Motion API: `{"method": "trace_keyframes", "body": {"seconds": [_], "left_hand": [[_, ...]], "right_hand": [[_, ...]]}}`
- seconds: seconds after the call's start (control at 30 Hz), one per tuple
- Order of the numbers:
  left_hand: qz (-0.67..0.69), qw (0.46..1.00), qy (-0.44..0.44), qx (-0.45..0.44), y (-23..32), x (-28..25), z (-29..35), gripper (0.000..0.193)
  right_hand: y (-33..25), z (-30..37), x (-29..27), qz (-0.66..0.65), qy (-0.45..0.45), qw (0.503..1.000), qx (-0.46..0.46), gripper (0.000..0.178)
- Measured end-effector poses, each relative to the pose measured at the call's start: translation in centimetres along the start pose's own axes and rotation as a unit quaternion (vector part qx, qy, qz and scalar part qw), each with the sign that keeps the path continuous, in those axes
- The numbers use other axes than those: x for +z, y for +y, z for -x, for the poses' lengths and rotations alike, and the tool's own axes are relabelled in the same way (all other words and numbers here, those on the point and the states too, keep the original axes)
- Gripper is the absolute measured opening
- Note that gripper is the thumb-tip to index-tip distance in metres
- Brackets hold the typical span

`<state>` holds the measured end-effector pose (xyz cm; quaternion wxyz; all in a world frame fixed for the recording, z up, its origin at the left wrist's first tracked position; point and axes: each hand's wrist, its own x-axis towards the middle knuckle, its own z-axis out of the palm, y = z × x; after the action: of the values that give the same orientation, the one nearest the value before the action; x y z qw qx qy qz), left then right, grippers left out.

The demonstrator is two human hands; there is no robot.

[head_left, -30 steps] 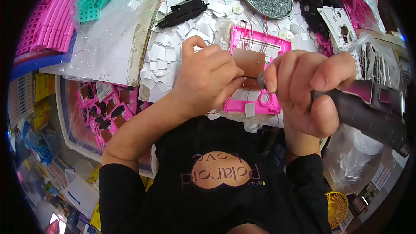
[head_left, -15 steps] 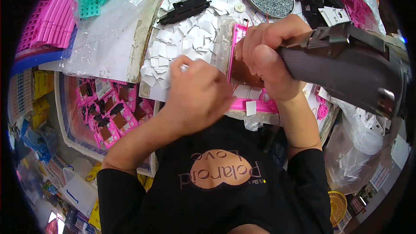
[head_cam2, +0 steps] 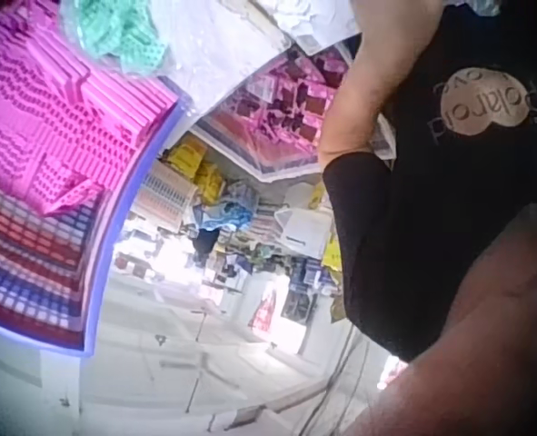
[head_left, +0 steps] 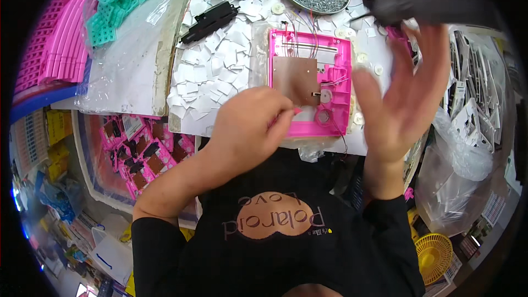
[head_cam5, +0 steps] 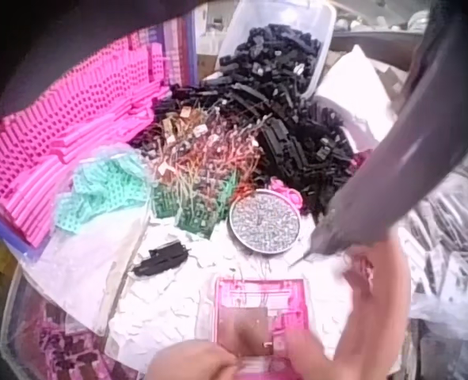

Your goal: Assembling a toy calculator by installing internal components and fastening the housing with an electric screwdriver.

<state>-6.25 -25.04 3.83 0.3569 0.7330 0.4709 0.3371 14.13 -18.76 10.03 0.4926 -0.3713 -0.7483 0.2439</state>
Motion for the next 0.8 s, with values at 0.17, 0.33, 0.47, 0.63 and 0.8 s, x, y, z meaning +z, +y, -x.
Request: {"method": "trace_keyframes", "body": {"seconds": [0.17, 0.33, 0.47, 0.63, 0.8], "left_hand": [[0.244, 0.944, -0.044, -0.218, -0.5, -1.3, -0.6, 0.019], [0.333, 0.889, -0.106, -0.296, -0.2, -2.8, -0.9, 0.019], [0.270, 0.925, -0.110, -0.245, -0.4, -2.4, -0.9, 0.014], [0.145, 0.963, -0.113, -0.198, 0.6, -2.1, -1.4, 0.013], [0.182, 0.966, -0.109, -0.149, -0.5, -2.2, -1.4, 0.012]], "right_hand": [[-0.4, 4.9, 1.7, 0.043, -0.172, 0.960, 0.215, 0.027], [0.4, 4.4, 2.0, 0.011, -0.217, 0.948, 0.232, 0.012], [0.2, 4.3, 2.0, 0.019, -0.223, 0.949, 0.220, 0.011], [0.4, 5.1, 2.1, 0.035, -0.198, 0.961, 0.189, 0.009], [0.0, 4.6, 1.6, 0.039, -0.201, 0.956, 0.212, 0.010]]}}
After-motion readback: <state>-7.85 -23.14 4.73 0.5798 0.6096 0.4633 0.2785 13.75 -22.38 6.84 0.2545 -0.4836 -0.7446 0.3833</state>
